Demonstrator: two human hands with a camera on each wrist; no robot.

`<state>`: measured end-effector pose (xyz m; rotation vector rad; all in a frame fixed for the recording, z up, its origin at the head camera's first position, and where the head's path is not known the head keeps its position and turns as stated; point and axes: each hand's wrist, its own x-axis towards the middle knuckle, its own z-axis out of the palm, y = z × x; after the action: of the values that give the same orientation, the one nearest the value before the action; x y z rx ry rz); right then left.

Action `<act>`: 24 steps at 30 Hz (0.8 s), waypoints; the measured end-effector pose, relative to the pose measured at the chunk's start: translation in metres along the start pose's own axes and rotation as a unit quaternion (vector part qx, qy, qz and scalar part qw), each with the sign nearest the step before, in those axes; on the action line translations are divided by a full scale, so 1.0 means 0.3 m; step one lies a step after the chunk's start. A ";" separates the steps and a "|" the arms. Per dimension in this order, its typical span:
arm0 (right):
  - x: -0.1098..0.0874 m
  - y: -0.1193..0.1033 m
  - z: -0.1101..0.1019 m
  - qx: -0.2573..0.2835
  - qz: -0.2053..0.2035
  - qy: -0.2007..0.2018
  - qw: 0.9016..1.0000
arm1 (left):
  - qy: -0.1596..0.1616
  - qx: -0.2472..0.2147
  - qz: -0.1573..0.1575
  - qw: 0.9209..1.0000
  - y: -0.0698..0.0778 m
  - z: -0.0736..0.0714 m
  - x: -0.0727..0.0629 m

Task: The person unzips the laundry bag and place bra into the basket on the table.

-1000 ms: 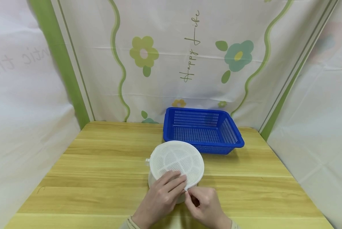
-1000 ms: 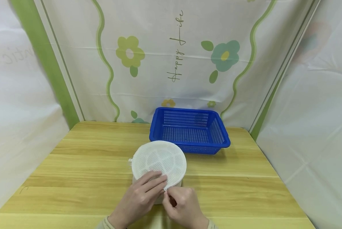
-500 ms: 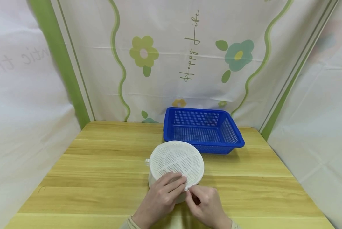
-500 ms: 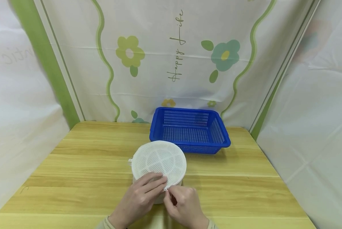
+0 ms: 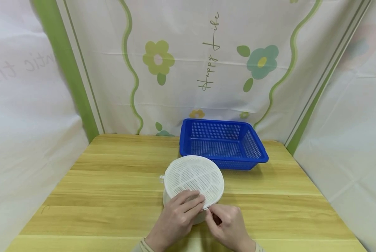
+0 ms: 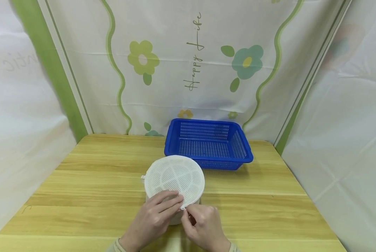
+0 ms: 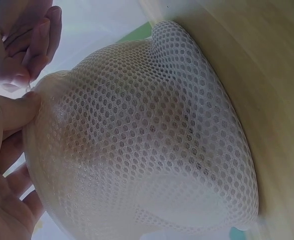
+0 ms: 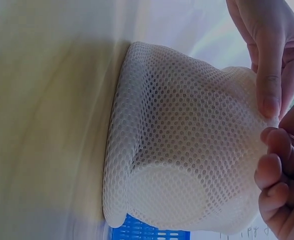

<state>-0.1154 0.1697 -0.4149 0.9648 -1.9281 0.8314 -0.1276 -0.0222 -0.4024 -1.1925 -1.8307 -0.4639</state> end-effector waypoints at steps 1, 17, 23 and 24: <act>0.000 0.001 0.000 0.000 0.000 0.001 1.000 | -0.002 0.000 -0.001 1.000 0.000 0.000 -0.001; -0.003 0.012 -0.011 -0.011 0.006 0.018 1.000 | -0.006 0.005 -0.002 1.000 0.004 0.000 0.000; -0.002 0.016 -0.014 -0.009 0.008 0.019 1.000 | 0.003 0.001 -0.001 1.000 0.005 0.002 0.000; -0.003 0.016 -0.013 -0.007 0.007 0.019 1.000 | 0.006 0.001 0.001 1.000 0.005 0.003 0.001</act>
<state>-0.1179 0.1756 -0.4147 0.9228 -1.9074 0.8377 -0.1266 -0.0208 -0.4029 -1.1867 -1.8197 -0.4672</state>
